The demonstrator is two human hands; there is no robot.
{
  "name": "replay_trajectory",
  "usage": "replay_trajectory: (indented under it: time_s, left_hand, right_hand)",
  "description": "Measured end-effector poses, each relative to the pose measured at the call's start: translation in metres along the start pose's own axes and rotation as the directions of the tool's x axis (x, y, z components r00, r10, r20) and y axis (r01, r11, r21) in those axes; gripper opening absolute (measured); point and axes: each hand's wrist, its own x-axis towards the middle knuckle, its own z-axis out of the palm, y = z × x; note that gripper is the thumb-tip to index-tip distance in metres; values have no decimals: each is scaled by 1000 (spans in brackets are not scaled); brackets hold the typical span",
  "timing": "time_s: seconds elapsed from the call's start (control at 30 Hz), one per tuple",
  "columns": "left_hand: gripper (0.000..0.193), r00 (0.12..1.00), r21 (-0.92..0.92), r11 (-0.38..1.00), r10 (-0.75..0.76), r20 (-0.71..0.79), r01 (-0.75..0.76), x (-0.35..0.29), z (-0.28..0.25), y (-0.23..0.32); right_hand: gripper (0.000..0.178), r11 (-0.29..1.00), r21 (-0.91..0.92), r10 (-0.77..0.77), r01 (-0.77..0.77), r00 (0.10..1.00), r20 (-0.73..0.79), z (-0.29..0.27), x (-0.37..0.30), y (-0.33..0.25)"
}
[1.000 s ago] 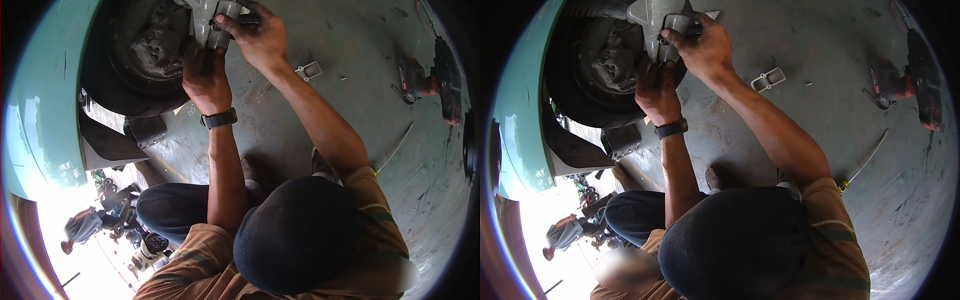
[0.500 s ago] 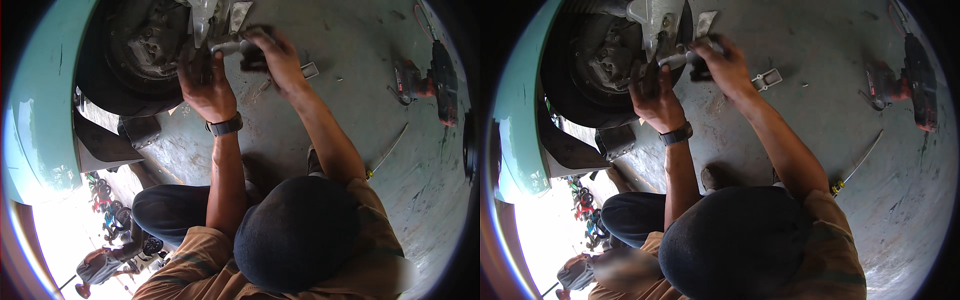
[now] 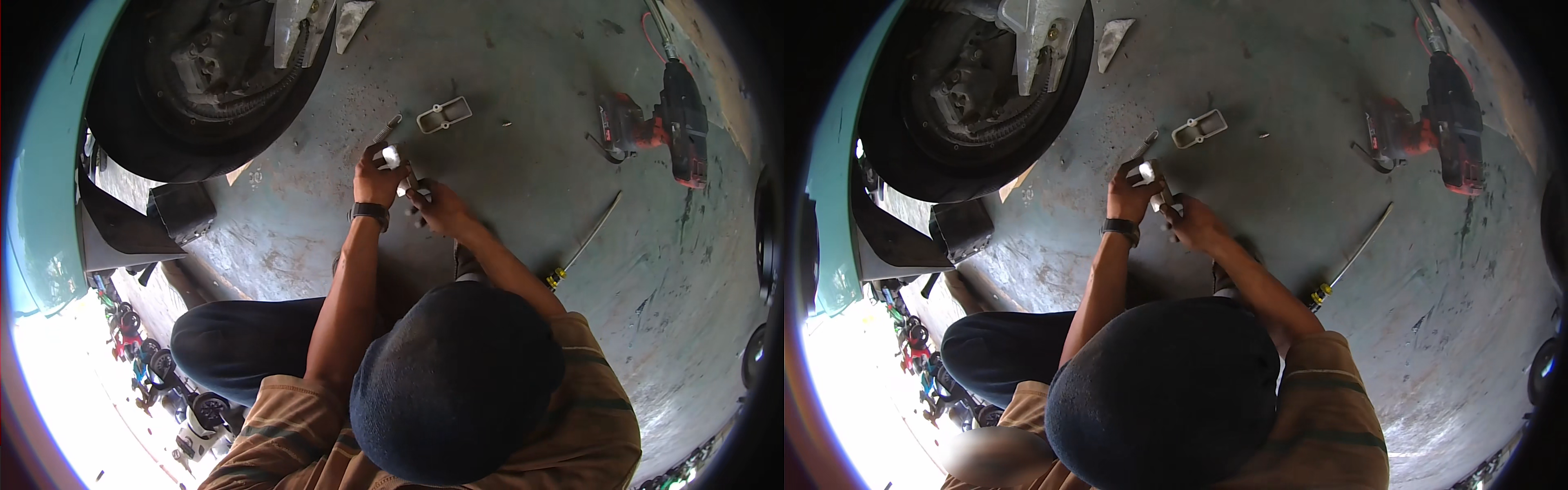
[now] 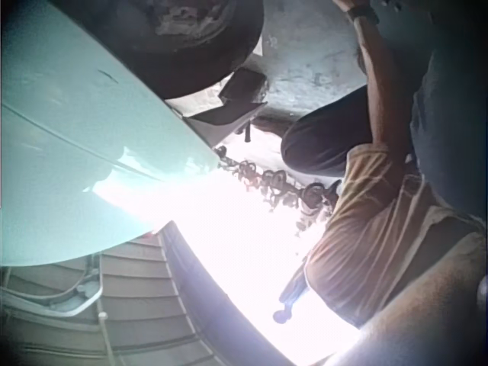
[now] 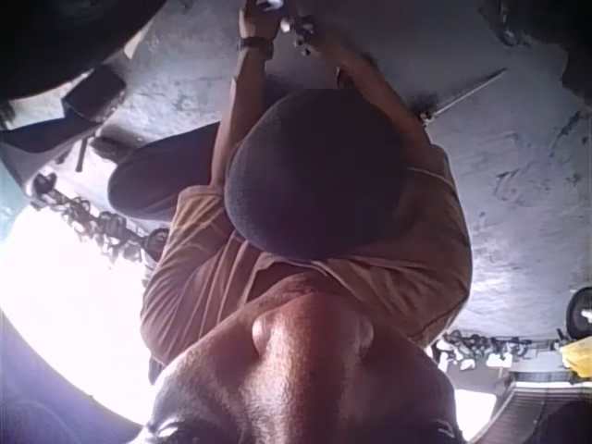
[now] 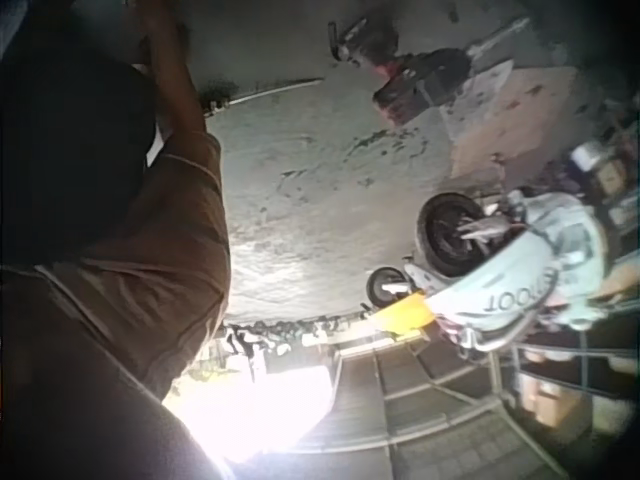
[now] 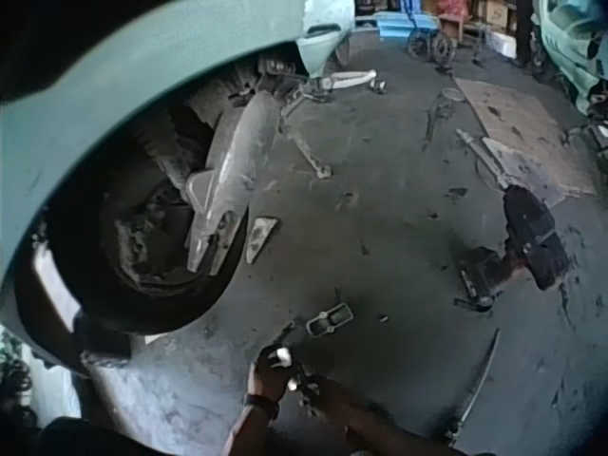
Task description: The person removes a brake caliper from a scooter wheel and uses a screwdriver to pry out the old brake pads. They then place new brake pads into the caliper, mount the caliper back onto the wheel hub, and tighten the mounting bolts using a power drill.
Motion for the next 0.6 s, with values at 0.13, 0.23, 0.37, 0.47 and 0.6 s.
replay_trajectory:
  time_s: [0.13, 0.23, 0.37, 0.47, 0.6]
  left_hand:
    - [61, 990, 280, 955, 124, -74, -99, -10, 7, 3]
    - [66, 982, 324, 927, 175, 67, -187, -11, 16, 3]
    - [66, 953, 317, 911, 297, -60, -264, -3, 3, 14]
    - [58, 973, -427, 875, 223, -63, -228, 1, -11, 46]
    - [40, 989, -727, 686, 100, 110, 12, -1, -32, 89]
  right_hand:
    - [51, 609, -793, -539, -3, 732, -416, -61, 1, -39]
    - [59, 325, -945, -817, 38, 515, -260, -114, 41, -33]
    - [56, 671, -706, -470, 226, 867, -169, -126, 46, -71]
    - [47, 929, -31, -368, 369, 929, 28, -122, 32, -88]
    - [48, 888, 406, -283, 217, 953, 110, -108, 29, -101]
